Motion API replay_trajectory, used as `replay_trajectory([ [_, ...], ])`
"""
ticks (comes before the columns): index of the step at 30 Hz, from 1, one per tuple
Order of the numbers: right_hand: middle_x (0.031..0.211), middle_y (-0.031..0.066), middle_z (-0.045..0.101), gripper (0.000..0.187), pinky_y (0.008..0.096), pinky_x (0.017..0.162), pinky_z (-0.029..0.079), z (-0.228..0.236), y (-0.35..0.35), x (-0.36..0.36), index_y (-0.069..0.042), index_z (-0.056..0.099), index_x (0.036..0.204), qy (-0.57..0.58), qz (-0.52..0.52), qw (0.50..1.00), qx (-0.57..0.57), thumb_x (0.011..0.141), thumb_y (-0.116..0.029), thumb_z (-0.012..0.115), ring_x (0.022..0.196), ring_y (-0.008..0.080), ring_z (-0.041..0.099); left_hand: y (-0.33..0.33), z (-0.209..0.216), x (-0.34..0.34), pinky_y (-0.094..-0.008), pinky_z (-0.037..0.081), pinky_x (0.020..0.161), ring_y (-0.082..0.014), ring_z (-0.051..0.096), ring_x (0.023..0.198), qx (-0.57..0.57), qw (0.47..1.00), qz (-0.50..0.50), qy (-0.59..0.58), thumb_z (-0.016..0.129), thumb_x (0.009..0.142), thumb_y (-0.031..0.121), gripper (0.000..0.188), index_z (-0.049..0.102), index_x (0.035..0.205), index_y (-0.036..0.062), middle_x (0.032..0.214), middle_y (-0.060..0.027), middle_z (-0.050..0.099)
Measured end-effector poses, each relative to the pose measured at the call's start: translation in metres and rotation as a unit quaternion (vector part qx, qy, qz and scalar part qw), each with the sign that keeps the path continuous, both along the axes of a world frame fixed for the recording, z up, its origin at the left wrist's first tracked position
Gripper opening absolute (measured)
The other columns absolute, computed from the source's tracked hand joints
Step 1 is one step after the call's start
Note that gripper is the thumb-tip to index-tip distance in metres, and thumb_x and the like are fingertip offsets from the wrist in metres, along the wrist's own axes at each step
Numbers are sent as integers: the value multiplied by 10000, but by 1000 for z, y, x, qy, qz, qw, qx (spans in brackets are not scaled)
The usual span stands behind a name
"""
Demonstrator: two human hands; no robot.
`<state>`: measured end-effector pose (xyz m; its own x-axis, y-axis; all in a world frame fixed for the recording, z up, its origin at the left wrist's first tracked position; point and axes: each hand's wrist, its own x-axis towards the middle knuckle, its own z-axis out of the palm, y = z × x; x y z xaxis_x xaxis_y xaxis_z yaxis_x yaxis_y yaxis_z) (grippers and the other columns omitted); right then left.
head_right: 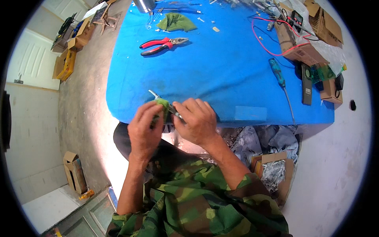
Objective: The person uses a screwdriver and pliers to take apart a small mechanical component, removing screws and pulling internal parts free.
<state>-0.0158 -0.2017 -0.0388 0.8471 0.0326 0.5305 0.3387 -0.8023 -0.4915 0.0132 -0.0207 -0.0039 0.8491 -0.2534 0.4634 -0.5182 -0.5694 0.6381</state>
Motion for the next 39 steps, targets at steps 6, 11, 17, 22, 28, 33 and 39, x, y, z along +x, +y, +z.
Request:
replay_trajectory([
  [6, 893, 20, 611, 366, 415, 697, 478, -1, 1, 0, -115, 772, 1115, 5, -2, 1000, -1, 753, -130, 824, 818, 259, 623, -7, -19, -2, -405, 627, 817, -347, 759, 973, 63, 997, -30, -38, 800, 864, -29, 266, 744, 1118, 25, 1162, -152, 749],
  [11, 900, 25, 618, 321, 419, 705, 487, 0, -1, 0, -112, 760, 1095, 12, 2, 1000, -2, 785, -167, 821, 816, 264, 629, -9, -16, 9, -402, 625, 796, -346, 759, 970, 48, 999, 3, -24, 787, 874, -26, 275, 740, 1137, 38, 1176, -137, 752],
  [17, 866, 19, 648, 320, 402, 647, 456, 1, 2, 3, -102, 803, 1103, -11, -4, 1000, 16, 791, -167, 834, 747, 251, 613, -7, -17, 21, -388, 624, 811, -330, 766, 985, 18, 999, 50, 2, 770, 907, -17, 226, 748, 1124, 40, 1187, -144, 752],
  [22, 864, 18, 647, 313, 402, 653, 457, 1, 2, 3, -100, 799, 1094, -15, -6, 1000, 8, 791, -173, 835, 747, 251, 614, -3, -14, 26, -339, 603, 840, -257, 754, 985, -87, 991, 56, 84, 749, 960, -8, 186, 750, 1145, 9, 1166, -139, 756],
  [28, 885, 21, 652, 345, 411, 669, 466, 0, 0, 2, -99, 795, 1110, -11, -2, 1000, 20, 778, -181, 843, 763, 255, 622, 9, 1, 19, -382, 613, 826, -308, 759, 983, -58, 994, 54, 76, 758, 915, -34, 236, 731, 1145, 15, 1182, -163, 742],
  [33, 941, 37, 647, 403, 419, 724, 490, 3, -2, 0, -95, 765, 1151, 12, 19, 1000, 13, 763, -179, 832, 848, 274, 638, -4, 5, -10, -370, 612, 855, -308, 766, 1025, 8, 1000, -6, 28, 786, 899, -29, 248, 755, 1138, 29, 1172, -150, 752],
  [39, 976, 79, 637, 438, 458, 760, 492, 6, -9, -2, -72, 736, 1183, 33, 55, 997, 40, 750, -126, 781, 892, 321, 638, -14, -10, -16, -419, 615, 889, -357, 748, 1060, 66, 997, -34, 15, 802, 834, -37, 328, 731, 1145, 41, 1189, -151, 745],
])
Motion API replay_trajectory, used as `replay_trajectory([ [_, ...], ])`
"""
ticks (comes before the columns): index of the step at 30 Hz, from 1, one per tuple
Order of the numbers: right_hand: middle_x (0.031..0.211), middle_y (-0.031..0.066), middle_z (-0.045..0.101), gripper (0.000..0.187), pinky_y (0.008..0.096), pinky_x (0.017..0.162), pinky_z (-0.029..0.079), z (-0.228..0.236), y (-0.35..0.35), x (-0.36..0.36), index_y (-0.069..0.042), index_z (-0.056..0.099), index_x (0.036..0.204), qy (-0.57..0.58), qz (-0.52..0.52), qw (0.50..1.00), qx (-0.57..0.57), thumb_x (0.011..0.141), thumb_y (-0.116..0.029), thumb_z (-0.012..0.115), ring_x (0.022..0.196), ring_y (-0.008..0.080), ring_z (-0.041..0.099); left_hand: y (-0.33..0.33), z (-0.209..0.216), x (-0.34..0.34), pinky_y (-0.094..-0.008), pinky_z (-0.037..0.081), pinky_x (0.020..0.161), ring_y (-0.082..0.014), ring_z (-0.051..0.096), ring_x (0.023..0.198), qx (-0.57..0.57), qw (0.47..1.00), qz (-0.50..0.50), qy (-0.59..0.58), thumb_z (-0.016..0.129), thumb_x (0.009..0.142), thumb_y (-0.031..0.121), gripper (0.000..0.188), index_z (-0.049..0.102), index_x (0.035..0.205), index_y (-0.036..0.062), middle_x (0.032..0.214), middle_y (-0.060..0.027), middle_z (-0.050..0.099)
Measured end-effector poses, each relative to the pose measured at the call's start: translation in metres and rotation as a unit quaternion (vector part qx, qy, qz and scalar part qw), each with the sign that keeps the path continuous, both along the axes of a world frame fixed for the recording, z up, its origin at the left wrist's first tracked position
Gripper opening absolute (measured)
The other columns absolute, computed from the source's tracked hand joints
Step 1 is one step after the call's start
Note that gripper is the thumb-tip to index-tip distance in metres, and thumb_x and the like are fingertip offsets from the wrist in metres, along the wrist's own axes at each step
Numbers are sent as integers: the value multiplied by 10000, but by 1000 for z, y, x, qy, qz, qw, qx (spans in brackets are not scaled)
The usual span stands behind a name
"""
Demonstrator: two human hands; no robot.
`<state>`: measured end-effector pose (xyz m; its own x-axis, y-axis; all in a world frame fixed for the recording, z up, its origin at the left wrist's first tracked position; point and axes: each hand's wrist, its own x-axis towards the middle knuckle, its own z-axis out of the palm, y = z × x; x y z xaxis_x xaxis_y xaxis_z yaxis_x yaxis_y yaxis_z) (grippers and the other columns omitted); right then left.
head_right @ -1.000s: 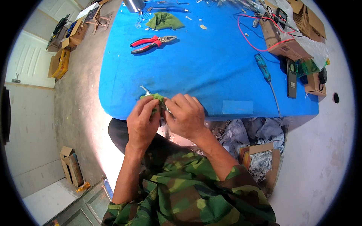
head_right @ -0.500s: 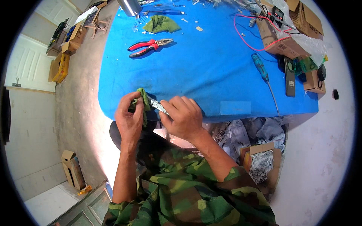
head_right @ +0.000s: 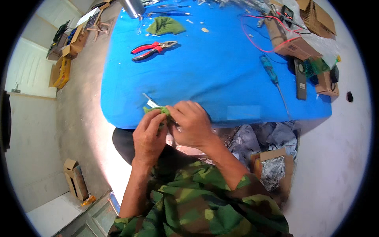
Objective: The person uses a screwdriver and pliers to take apart a small mechanical component, removing screws and pulling internal parts free.
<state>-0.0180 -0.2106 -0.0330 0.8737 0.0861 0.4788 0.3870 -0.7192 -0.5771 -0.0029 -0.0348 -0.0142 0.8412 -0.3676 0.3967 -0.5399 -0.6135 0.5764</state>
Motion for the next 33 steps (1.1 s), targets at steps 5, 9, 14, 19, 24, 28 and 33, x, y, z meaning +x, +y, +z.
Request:
replay_trajectory([
  [5, 985, 98, 625, 356, 466, 788, 496, -3, 0, 0, -38, 733, 1137, 1, -6, 1000, -1, 790, -121, 735, 919, 319, 633, 0, 4, 10, -426, 608, 877, -366, 753, 1034, 4, 1000, 17, 2, 764, 900, -13, 251, 733, 1143, 42, 1190, -159, 746],
  [9, 974, 93, 618, 314, 455, 795, 502, -3, 4, -1, -52, 731, 1110, 1, -25, 999, 21, 803, -119, 726, 920, 309, 634, 2, 4, 24, -418, 606, 865, -368, 751, 1015, 17, 999, 47, -13, 744, 901, -39, 246, 728, 1139, 25, 1172, -162, 744],
  [14, 955, 66, 641, 332, 437, 752, 503, -8, 3, -1, -78, 762, 1112, -19, -39, 999, 25, 782, -114, 738, 868, 285, 639, 4, 7, 38, -386, 600, 864, -332, 754, 999, 18, 997, 77, -2, 742, 950, -16, 173, 728, 1121, 5, 1154, -158, 751],
  [19, 950, 69, 621, 304, 438, 781, 512, -8, 5, -1, -69, 752, 1103, -7, -40, 999, 21, 806, -127, 723, 892, 287, 634, 20, 7, 45, -363, 597, 874, -264, 746, 1005, -17, 995, 100, 21, 731, 984, -5, 165, 742, 1148, -16, 1166, -149, 757],
  [24, 919, 40, 645, 372, 418, 711, 499, -7, 4, 1, -96, 785, 1126, -26, -52, 998, 18, 757, -107, 738, 800, 274, 630, 34, -2, 45, -320, 594, 821, -190, 714, 1009, -87, 990, 107, 24, 707, 1019, 9, 174, 738, 1186, -30, 1151, -138, 750],
  [28, 912, 45, 638, 369, 424, 710, 500, -8, 6, 2, -96, 778, 1124, -29, -55, 998, 17, 758, -110, 733, 796, 275, 629, 42, -24, 54, -368, 579, 800, -271, 721, 915, -103, 979, 174, 38, 686, 995, 8, 140, 726, 1126, -23, 1079, -159, 734],
  [33, 907, 46, 629, 351, 423, 704, 497, -13, 4, 3, -89, 771, 1109, -51, -46, 997, 21, 761, -114, 729, 794, 271, 629, 37, -41, 69, -406, 564, 779, -324, 698, 899, -3, 979, 178, -96, 659, 989, 19, 167, 689, 1152, 0, 1057, -167, 700],
])
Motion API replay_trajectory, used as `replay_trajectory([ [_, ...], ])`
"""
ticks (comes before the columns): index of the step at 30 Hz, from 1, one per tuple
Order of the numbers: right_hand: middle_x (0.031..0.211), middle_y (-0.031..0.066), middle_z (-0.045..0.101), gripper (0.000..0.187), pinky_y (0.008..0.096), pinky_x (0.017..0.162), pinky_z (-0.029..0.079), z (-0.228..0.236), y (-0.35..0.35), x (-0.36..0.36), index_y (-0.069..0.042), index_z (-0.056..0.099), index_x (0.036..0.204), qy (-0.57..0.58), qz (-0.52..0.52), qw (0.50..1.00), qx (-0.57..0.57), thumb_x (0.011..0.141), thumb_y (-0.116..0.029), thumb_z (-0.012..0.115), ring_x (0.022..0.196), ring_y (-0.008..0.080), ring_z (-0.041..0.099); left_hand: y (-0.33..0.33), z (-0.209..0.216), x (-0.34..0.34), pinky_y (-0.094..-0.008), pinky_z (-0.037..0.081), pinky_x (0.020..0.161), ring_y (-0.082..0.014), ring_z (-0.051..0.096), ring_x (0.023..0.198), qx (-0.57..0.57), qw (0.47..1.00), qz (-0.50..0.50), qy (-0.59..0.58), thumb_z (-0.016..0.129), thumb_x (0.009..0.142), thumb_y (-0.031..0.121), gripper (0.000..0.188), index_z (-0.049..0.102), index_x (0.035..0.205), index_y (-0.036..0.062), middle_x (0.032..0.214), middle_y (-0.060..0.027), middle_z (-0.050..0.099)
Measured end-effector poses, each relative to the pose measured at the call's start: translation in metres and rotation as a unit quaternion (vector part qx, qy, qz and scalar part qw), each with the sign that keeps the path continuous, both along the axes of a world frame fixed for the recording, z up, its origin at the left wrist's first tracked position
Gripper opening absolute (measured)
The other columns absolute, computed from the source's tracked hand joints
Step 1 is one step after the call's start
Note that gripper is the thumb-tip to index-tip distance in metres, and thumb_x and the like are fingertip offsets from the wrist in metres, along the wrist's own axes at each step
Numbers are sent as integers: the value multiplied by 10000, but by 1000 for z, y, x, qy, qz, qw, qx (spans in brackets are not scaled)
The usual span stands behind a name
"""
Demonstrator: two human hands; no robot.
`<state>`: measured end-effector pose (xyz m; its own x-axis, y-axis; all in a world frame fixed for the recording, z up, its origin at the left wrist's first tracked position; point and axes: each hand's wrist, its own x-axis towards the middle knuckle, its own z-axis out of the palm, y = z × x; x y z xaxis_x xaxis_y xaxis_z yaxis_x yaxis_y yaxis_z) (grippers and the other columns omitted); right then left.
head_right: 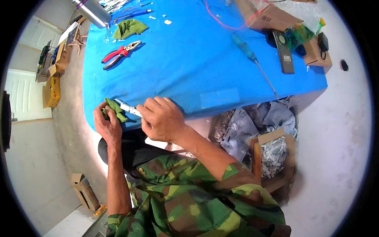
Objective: The person uses a screwdriver and pliers to take apart a small mechanical component, removing screws and pulling internal parts free.
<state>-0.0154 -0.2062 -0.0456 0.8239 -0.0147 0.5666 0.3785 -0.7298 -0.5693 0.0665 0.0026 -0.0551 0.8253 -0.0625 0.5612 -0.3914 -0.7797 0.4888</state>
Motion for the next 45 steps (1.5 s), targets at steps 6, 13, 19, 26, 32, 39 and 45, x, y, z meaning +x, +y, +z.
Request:
replay_trajectory([
  [6, 900, 44, 623, 354, 415, 693, 491, -2, -1, 2, -84, 767, 1113, 6, -4, 1000, -5, 763, -112, 728, 791, 265, 627, -1, -2, 7, -420, 560, 799, -352, 691, 920, 25, 1000, 3, -11, 658, 1004, 36, 172, 678, 1171, 0, 1076, -178, 694],
  [13, 886, 45, 610, 339, 419, 674, 481, -2, 5, 4, -78, 765, 1100, 0, -19, 1000, -12, 766, -100, 711, 770, 264, 619, 1, -2, 5, -422, 560, 808, -350, 689, 926, 5, 1000, 11, 4, 664, 997, 22, 178, 690, 1171, -5, 1068, -178, 689],
  [19, 879, 46, 607, 330, 419, 666, 476, -1, 4, 4, -75, 765, 1086, -11, -27, 999, -30, 761, -101, 708, 759, 266, 613, -1, -2, 6, -421, 565, 806, -345, 698, 928, -4, 1000, 8, 4, 676, 994, 29, 182, 694, 1174, 9, 1066, -176, 695],
  [26, 889, 62, 586, 298, 411, 687, 476, -3, 7, 3, -59, 727, 1056, -13, -30, 999, -27, 767, -128, 711, 799, 267, 609, 1, -5, 7, -421, 569, 796, -354, 698, 934, -7, 1000, 17, 8, 678, 999, 54, 176, 695, 1170, 16, 1065, -174, 699],
  [32, 879, 55, 608, 323, 414, 674, 478, -1, 8, 4, -79, 753, 1060, -18, -43, 998, -39, 744, -119, 701, 776, 276, 614, -2, -2, 5, -418, 569, 792, -344, 698, 928, -17, 1000, 16, 18, 681, 990, 51, 178, 700, 1165, 27, 1063, -167, 697],
  [39, 867, 53, 612, 334, 414, 665, 479, 0, 8, 4, -78, 762, 1055, -13, -42, 998, -50, 731, -117, 691, 759, 283, 611, 0, -4, 5, -418, 569, 783, -338, 702, 906, -15, 1000, 21, 8, 689, 981, 55, 188, 704, 1167, 34, 1055, -158, 699],
  [45, 862, 47, 609, 339, 413, 657, 474, -2, 8, 7, -85, 759, 1052, -32, -50, 997, -44, 721, -115, 693, 750, 279, 604, -3, -3, 6, -412, 561, 782, -323, 692, 897, -18, 1000, 20, 2, 690, 986, 52, 188, 705, 1171, 25, 1037, -158, 694],
])
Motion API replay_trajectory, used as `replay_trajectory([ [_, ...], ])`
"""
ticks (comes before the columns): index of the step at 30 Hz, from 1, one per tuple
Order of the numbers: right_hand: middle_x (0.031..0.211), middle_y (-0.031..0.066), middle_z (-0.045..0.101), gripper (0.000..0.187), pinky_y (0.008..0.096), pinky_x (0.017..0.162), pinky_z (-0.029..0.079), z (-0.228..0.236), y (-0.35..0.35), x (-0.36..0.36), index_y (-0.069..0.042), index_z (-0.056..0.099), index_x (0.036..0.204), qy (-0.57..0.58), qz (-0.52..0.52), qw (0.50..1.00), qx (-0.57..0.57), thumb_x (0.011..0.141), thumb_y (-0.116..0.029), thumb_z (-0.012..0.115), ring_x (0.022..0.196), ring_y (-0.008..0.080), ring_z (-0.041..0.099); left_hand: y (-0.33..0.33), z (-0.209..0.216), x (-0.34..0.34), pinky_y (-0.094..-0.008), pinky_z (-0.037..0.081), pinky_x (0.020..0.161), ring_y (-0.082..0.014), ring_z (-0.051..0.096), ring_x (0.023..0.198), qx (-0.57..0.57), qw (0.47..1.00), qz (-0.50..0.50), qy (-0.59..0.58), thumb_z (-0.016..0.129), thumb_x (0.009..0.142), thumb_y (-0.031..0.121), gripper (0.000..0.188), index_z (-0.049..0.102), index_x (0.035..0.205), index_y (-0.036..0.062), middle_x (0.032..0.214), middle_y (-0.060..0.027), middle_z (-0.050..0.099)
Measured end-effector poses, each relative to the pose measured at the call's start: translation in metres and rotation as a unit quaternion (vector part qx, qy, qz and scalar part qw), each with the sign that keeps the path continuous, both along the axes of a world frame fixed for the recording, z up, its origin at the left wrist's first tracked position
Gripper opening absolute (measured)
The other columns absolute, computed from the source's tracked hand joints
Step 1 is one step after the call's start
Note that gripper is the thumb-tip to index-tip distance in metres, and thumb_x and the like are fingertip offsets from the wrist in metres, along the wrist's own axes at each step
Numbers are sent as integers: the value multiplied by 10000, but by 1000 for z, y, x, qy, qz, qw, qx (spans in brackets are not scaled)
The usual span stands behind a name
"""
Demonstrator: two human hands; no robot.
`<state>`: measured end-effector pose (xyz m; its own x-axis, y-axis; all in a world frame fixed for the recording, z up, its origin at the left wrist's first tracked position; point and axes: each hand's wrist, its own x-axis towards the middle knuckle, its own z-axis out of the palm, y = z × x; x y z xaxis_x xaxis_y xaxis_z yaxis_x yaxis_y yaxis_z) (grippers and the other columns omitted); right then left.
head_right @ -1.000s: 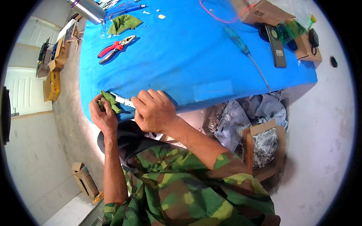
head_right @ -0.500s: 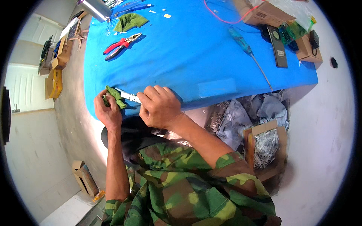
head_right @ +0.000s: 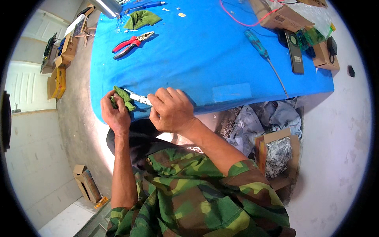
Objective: The person uses a screwdriver and pliers to take apart a small mechanical component, removing screws and pulling internal parts free.
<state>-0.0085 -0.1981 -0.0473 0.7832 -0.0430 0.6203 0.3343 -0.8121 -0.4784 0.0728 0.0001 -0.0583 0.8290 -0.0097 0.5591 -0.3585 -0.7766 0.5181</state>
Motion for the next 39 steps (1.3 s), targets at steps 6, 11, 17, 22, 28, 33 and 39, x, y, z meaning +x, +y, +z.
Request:
replay_trajectory([
  [6, 874, 42, 621, 346, 413, 654, 474, -1, 1, -1, -96, 760, 1054, 3, 0, 1000, -4, 714, -113, 697, 757, 276, 610, 3, -3, 0, -408, 564, 775, -326, 694, 899, 0, 1000, -9, -6, 691, 985, 45, 189, 706, 1173, 29, 1049, -158, 699],
  [11, 869, 39, 578, 313, 408, 652, 452, 0, 2, -3, -91, 734, 1046, 4, 0, 1000, -16, 735, -117, 712, 760, 260, 594, 0, 1, -4, -389, 560, 786, -296, 686, 880, -8, 999, -19, -25, 680, 1019, 53, 168, 708, 1179, 11, 1031, -146, 697],
  [17, 871, 42, 622, 348, 410, 655, 473, 2, 2, -1, -103, 759, 1056, 13, -5, 1000, -21, 715, -111, 690, 756, 274, 611, 2, 1, -3, -366, 569, 766, -244, 692, 867, -5, 999, -29, -28, 686, 1025, 56, 159, 713, 1177, 19, 1066, -136, 708],
  [22, 876, 44, 614, 326, 413, 664, 475, 5, 2, 1, -106, 756, 1055, 8, 1, 1000, -11, 733, -110, 705, 764, 275, 610, 13, 11, -6, -299, 533, 699, -146, 655, 812, -79, 994, -36, 73, 676, 1066, 103, 183, 729, 1200, -9, 990, -90, 716],
  [28, 894, 46, 599, 314, 425, 691, 482, 6, 2, -4, -110, 749, 1077, 24, 16, 1000, 0, 763, -119, 727, 799, 278, 614, 8, 45, -41, -288, 551, 771, -133, 682, 904, -133, 982, -53, 125, 679, 1067, 95, 191, 739, 1206, -22, 1046, -90, 758],
  [33, 907, 47, 609, 333, 432, 708, 487, 9, 0, -5, -102, 749, 1099, 38, 26, 999, -5, 768, -128, 740, 831, 289, 624, -17, 51, -72, -398, 601, 902, -341, 755, 1025, -48, 982, -170, 63, 789, 906, -17, 228, 727, 1122, 17, 1123, -176, 755],
  [39, 915, 52, 614, 339, 440, 709, 488, 12, -4, -6, -93, 751, 1111, 54, 47, 997, -4, 773, -121, 744, 841, 295, 629, -30, 41, -75, -436, 605, 912, -353, 732, 1090, 22, 975, -214, 55, 807, 813, -35, 358, 732, 1153, 45, 1199, -142, 745],
])
